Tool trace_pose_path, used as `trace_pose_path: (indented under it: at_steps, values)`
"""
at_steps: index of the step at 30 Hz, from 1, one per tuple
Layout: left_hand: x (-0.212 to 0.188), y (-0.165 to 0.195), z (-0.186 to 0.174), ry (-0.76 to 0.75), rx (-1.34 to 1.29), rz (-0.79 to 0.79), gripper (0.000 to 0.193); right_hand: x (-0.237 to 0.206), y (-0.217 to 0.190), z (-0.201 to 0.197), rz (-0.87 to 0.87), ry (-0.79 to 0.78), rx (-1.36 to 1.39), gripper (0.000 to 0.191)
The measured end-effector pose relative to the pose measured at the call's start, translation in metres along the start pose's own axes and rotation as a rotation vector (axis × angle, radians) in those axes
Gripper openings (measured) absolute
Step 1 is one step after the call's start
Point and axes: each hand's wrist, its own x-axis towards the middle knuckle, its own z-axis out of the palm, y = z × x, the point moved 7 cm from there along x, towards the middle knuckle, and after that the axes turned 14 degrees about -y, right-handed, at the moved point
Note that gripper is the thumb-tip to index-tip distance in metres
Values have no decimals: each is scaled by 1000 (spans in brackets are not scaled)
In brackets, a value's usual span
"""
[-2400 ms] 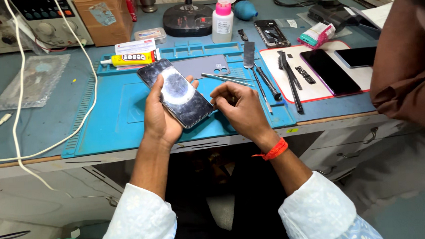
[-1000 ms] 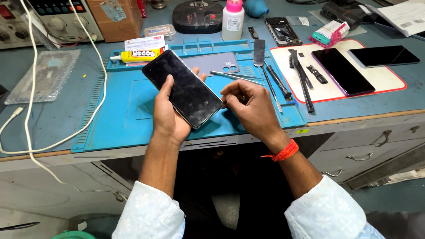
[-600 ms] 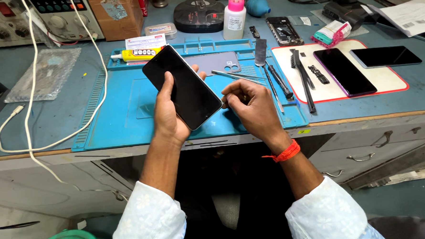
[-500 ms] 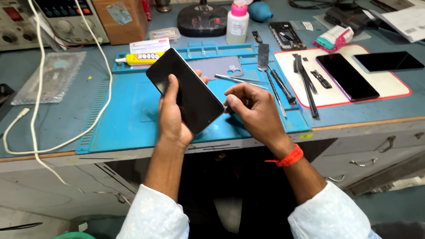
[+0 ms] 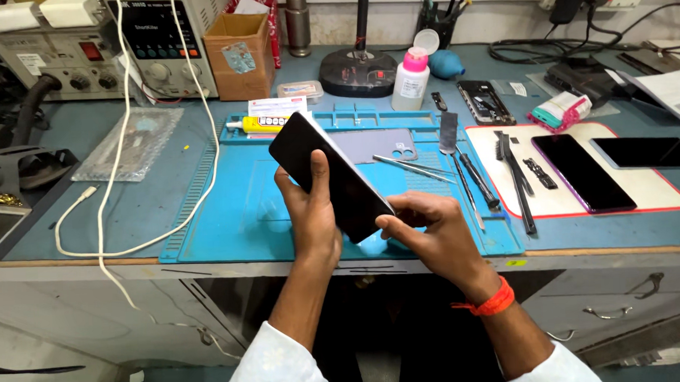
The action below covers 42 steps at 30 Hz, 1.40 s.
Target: The person works on a smartphone placed on a blue repair mat, using a screwdriver to pry and unscrew the phone's rear section while steadying it with the other hand. They reposition the phone repeatedly, then pick up the reassembled phone, turn it over, and hold it to view the back panel.
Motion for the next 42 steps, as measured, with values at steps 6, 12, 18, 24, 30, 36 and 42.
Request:
trace_pose_path:
  at_steps: [6, 12, 18, 24, 30, 36, 42]
  values:
    - [-6, 9, 8, -44, 49, 27, 89, -2, -25, 3, -137, 53, -191, 29]
    - [-7, 12, 5, 0, -61, 35, 83, 2, -32, 10, -142, -1, -190, 35]
    - [-11, 10, -2, 77, -132, -94, 97, 10, -34, 8, -116, -61, -186, 33]
    - [-12, 17, 2, 84, -186, -58, 108, 12, -28, -5, -77, 17, -256, 28]
    - [-11, 13, -1, 87, -171, -93, 98, 10, -26, -5, -88, 41, -282, 30]
    - [-11, 4, -8, 93, -209, -120, 86, 11, -29, -7, -87, 44, -337, 29]
    - [-13, -3, -17, 196, -264, -126, 82, 26, -17, -14, -37, -176, -364, 35]
